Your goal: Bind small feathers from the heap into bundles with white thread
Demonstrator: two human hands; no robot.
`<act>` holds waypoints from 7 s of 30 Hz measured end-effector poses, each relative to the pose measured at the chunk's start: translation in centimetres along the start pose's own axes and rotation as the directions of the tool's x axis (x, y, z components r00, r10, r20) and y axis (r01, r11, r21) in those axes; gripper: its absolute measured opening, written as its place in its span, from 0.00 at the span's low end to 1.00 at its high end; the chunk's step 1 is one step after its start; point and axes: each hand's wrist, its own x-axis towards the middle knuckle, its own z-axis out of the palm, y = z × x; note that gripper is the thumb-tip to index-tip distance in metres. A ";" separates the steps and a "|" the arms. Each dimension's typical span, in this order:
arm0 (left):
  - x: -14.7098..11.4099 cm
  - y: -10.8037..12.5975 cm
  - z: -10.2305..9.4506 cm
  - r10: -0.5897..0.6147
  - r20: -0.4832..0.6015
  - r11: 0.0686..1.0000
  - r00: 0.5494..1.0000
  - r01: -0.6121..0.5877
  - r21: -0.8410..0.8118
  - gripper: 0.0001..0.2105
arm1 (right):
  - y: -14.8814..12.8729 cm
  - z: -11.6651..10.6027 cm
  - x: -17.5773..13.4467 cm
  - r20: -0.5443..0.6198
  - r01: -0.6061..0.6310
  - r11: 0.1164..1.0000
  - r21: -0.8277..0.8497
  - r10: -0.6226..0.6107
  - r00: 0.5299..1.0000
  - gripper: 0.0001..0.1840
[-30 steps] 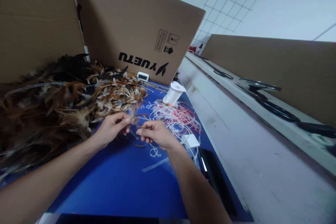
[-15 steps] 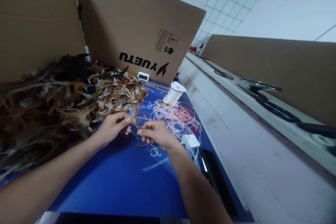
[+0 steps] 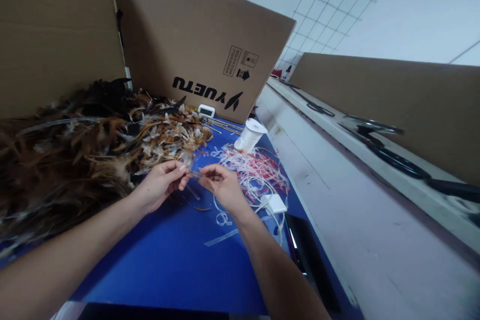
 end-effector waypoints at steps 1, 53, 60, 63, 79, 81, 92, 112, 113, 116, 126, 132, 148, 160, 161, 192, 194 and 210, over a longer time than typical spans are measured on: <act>0.0 0.0 0.0 -0.006 0.004 1.000 1.000 0.006 -0.010 0.12 | 0.1 0.4 -0.1 0.005 0.045 0.998 -0.054 -0.045 0.999 0.09; 0.0 -0.8 -1.0 -0.141 0.248 0.964 0.958 0.076 0.254 0.14 | -1.4 -1.3 -0.5 0.268 0.533 0.707 -0.465 -0.461 0.846 0.07; -0.1 -0.7 -0.8 -0.155 0.242 0.965 0.958 0.094 0.246 0.14 | -1.1 -1.2 -0.5 0.276 0.537 0.718 -0.444 -0.461 0.844 0.08; -0.1 -0.6 -0.7 -0.156 0.234 0.967 0.960 0.100 0.236 0.15 | -0.9 -1.2 -0.4 0.268 0.521 0.740 -0.425 -0.447 0.854 0.08; 0.0 1.1 -0.3 0.186 0.015 0.977 0.982 -0.186 0.105 0.14 | 0.4 -0.5 -0.4 0.111 0.068 0.873 -0.482 -0.016 0.994 0.02; 0.2 1.1 -0.5 0.224 -0.028 0.970 0.974 -0.221 0.101 0.14 | 0.3 -0.1 -0.9 0.228 0.100 0.783 -0.614 0.054 0.972 0.03; 0.3 0.4 -1.4 0.432 0.092 0.828 0.897 -0.435 0.355 0.13 | -1.4 1.6 -2.1 0.414 0.335 0.328 -0.883 0.213 0.885 0.07; 0.8 -0.3 -2.0 0.482 0.132 0.747 0.866 -0.484 0.456 0.13 | -1.3 -1.8 -0.1 0.201 -0.155 0.967 -0.204 0.196 0.960 0.07; 0.8 -0.3 -1.9 0.481 0.138 0.742 0.866 -0.486 0.462 0.13 | -1.3 -1.7 -0.1 0.199 -0.159 0.965 -0.210 0.202 0.959 0.07; 0.7 -0.3 -1.7 0.466 0.152 0.733 0.872 -0.477 0.485 0.13 | -1.4 -1.5 -0.2 0.194 -0.168 0.963 -0.211 0.210 0.958 0.06; 0.1 -0.1 -1.0 0.439 0.197 0.668 0.876 -0.466 0.580 0.13 | -2.4 -1.2 -0.6 0.137 -0.077 0.976 -0.202 0.106 0.985 0.03; 0.1 0.0 -1.1 0.499 0.320 0.493 0.806 -0.567 0.660 0.14 | -2.3 -1.2 -0.8 0.122 -0.009 0.956 -0.294 0.047 0.991 0.04; -0.2 0.2 -1.0 0.543 0.442 0.259 0.713 -0.644 0.720 0.09 | -2.5 -1.1 -0.9 0.184 0.055 0.922 -0.383 0.018 0.983 0.07; -0.2 0.1 -0.9 0.552 0.497 0.168 0.670 -0.673 0.720 0.08 | -1.3 -1.0 -0.5 0.164 0.033 0.967 -0.251 0.009 0.986 0.06; -0.2 0.1 -0.9 0.549 0.500 0.162 0.670 -0.672 0.722 0.08 | -1.3 -0.9 -0.5 0.157 0.031 0.970 -0.243 0.008 0.987 0.05; 0.2 -0.2 -1.7 0.556 0.188 0.544 0.810 -0.526 0.654 0.13 | -2.9 -1.4 -0.3 0.011 -0.125 0.907 0.403 0.132 0.991 0.17; 0.2 -0.1 -1.5 0.569 0.147 0.576 0.809 -0.520 0.631 0.13 | -1.9 -1.1 0.0 -0.045 -0.142 0.951 0.273 0.160 0.986 0.12; 0.8 0.2 -1.9 0.560 -0.073 0.777 0.825 -0.493 0.392 0.09 | 1.9 5.0 -2.4 0.382 0.369 0.388 -0.844 -0.048 0.923 0.07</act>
